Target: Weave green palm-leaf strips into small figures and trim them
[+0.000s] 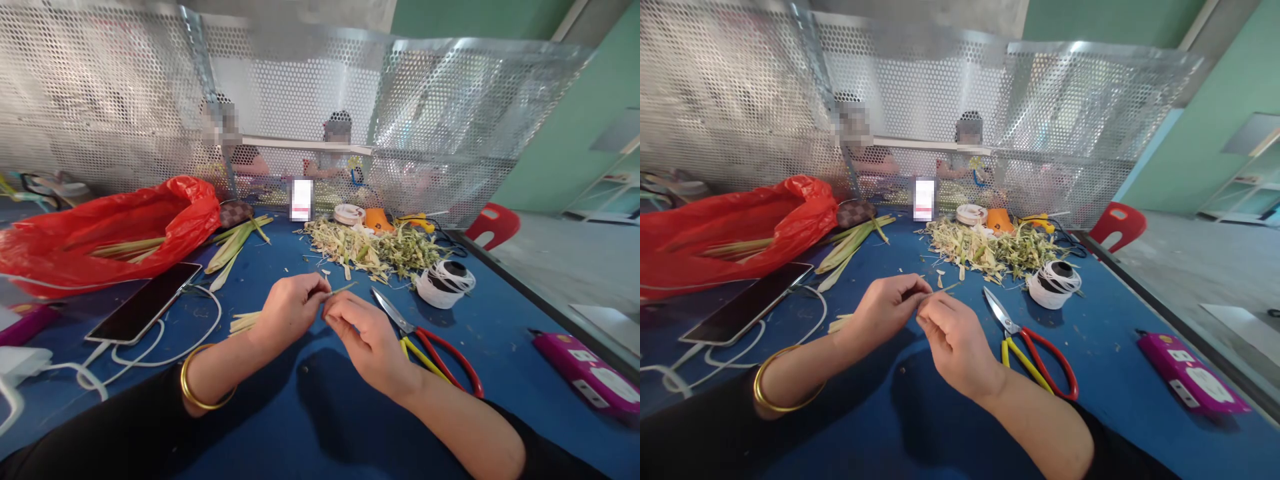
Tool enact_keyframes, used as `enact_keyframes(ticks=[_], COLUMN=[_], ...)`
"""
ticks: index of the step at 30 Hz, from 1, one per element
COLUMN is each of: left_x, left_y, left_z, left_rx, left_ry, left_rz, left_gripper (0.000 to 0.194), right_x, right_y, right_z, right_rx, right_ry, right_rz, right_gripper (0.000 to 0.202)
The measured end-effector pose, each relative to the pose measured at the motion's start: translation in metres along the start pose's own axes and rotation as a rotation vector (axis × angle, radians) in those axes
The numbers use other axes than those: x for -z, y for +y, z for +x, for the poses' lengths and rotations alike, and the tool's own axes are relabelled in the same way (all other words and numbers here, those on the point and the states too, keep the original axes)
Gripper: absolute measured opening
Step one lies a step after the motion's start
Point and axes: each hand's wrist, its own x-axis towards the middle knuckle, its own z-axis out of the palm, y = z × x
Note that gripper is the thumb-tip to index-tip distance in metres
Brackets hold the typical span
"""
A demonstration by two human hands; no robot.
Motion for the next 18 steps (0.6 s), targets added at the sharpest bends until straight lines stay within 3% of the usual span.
enact_keyframes(ticks=[3, 6, 8, 10, 13, 18], left_x=[0.006, 0.016, 0.022, 0.025, 0.02, 0.009], left_y=[0.002, 0.006, 0.008, 0.01, 0.009, 0.006], left_z=[0.003, 0.005, 0.006, 0.006, 0.007, 0.008], left_rx=[-0.001, 0.082, 0.135, 0.165, 0.204, 0.259], left_ry=[-0.212, -0.462, -0.541, -0.527, -0.362, -0.045], left_rz=[-0.042, -0.305, -0.481, -0.61, -0.762, -0.78], left_gripper=[0.018, 0.014, 0.008, 0.006, 0.011, 0.011], right_x=[0.009, 0.021, 0.026, 0.028, 0.023, 0.006], right_y=[0.002, 0.007, 0.011, 0.016, 0.023, 0.022], right_z=[0.007, 0.014, 0.017, 0.018, 0.019, 0.014], right_rx=[-0.203, -0.441, -0.55, -0.617, -0.661, -0.579], right_ry=[0.021, 0.042, 0.021, 0.015, 0.125, 0.236], right_rz=[0.153, 0.51, 0.776, 0.974, 1.109, 1.015], right_gripper=[0.019, 0.016, 0.013, 0.013, 0.011, 0.011])
